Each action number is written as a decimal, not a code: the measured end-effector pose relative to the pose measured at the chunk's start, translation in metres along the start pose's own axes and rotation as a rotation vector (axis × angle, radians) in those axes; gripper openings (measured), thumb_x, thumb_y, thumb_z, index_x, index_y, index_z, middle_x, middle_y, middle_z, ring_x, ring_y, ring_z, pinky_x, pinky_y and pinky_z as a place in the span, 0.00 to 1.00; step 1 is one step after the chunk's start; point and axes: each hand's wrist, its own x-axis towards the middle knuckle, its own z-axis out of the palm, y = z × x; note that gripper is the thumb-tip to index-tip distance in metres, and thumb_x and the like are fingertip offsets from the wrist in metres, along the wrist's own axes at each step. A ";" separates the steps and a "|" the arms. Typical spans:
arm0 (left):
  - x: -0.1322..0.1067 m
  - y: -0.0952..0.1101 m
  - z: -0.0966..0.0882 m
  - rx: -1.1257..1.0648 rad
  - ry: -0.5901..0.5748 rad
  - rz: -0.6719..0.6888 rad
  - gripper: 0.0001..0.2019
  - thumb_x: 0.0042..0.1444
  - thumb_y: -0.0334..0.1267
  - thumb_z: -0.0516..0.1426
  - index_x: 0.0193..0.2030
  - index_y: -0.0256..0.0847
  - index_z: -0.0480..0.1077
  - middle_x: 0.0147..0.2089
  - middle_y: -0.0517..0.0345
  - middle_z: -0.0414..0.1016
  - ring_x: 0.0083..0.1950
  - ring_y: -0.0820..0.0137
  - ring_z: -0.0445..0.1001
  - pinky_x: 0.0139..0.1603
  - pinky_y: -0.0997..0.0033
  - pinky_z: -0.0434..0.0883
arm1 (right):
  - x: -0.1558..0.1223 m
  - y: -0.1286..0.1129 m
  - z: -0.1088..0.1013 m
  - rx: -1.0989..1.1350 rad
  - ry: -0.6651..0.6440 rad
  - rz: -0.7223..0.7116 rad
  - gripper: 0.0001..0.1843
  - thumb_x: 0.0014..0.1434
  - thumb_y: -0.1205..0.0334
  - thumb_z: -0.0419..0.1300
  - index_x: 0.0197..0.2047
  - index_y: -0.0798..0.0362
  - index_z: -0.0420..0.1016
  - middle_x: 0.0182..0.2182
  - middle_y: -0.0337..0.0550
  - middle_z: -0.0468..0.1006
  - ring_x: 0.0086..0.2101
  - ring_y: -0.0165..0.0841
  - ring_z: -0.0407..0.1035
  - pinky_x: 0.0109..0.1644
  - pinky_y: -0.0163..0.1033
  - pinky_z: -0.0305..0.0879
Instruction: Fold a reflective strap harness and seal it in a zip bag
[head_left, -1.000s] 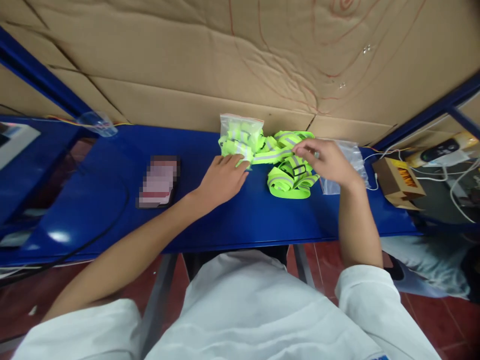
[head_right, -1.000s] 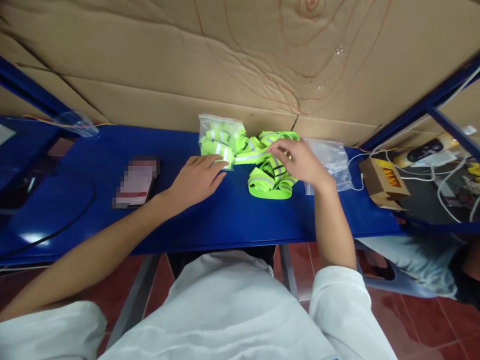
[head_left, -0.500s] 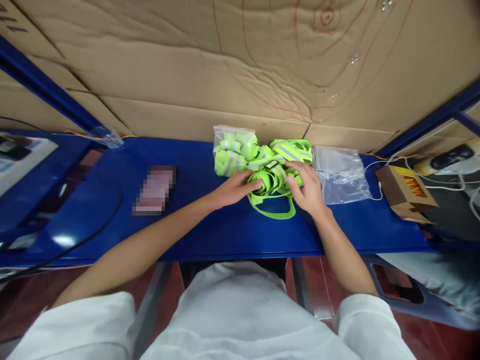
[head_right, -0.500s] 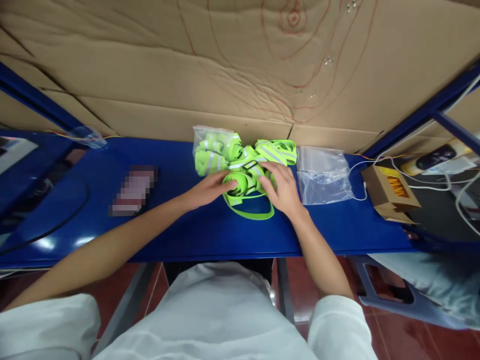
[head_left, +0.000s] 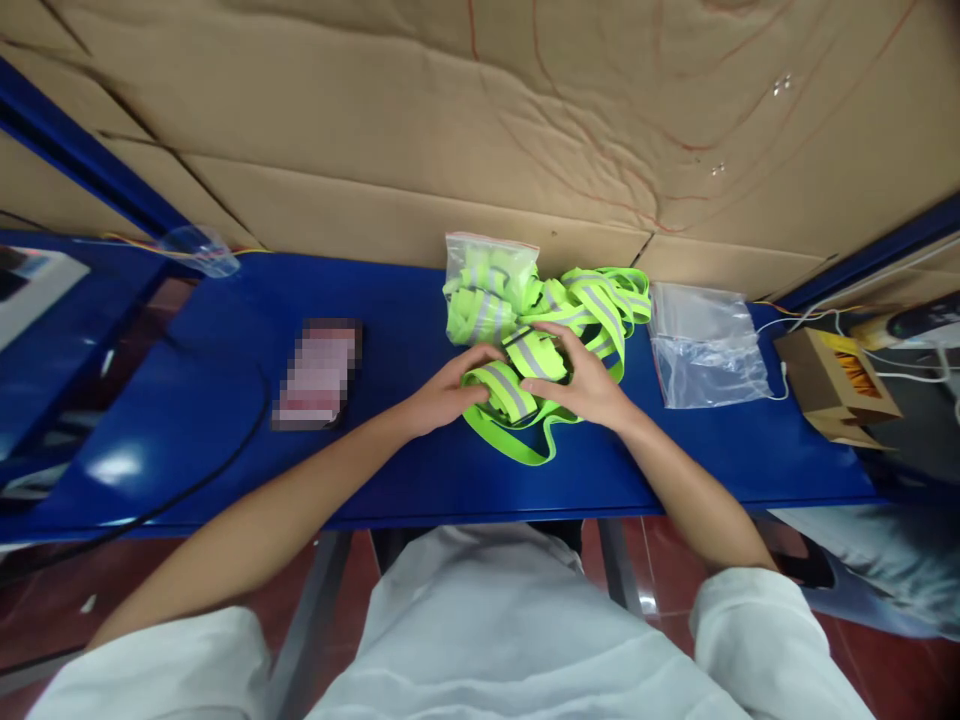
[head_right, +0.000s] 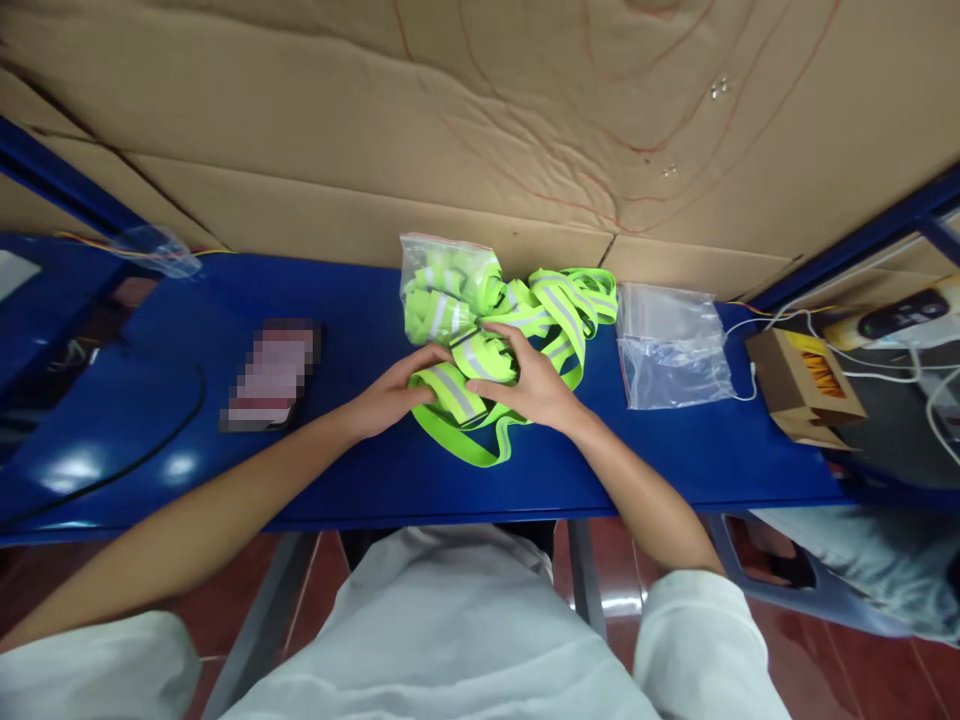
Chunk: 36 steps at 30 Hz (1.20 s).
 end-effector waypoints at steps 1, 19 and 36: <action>-0.001 -0.001 -0.002 0.059 -0.022 0.047 0.21 0.42 0.32 0.59 0.47 0.42 0.72 0.44 0.62 0.74 0.45 0.68 0.72 0.45 0.72 0.69 | -0.001 -0.001 0.006 -0.022 0.063 0.016 0.41 0.59 0.37 0.70 0.67 0.49 0.68 0.59 0.51 0.80 0.56 0.49 0.77 0.58 0.51 0.76; -0.021 -0.004 0.006 1.277 0.150 0.900 0.17 0.59 0.25 0.57 0.54 0.41 0.72 0.56 0.48 0.82 0.58 0.58 0.81 0.55 0.59 0.75 | -0.027 -0.023 -0.003 -0.679 0.165 -0.570 0.29 0.77 0.45 0.52 0.75 0.46 0.62 0.66 0.52 0.76 0.64 0.48 0.71 0.74 0.58 0.54; -0.020 0.007 -0.024 1.057 -0.015 0.686 0.16 0.61 0.28 0.58 0.55 0.43 0.70 0.60 0.46 0.75 0.63 0.61 0.75 0.62 0.59 0.75 | -0.021 -0.007 0.002 -0.652 -0.078 -0.189 0.21 0.72 0.56 0.60 0.65 0.50 0.75 0.64 0.54 0.74 0.57 0.49 0.69 0.58 0.52 0.65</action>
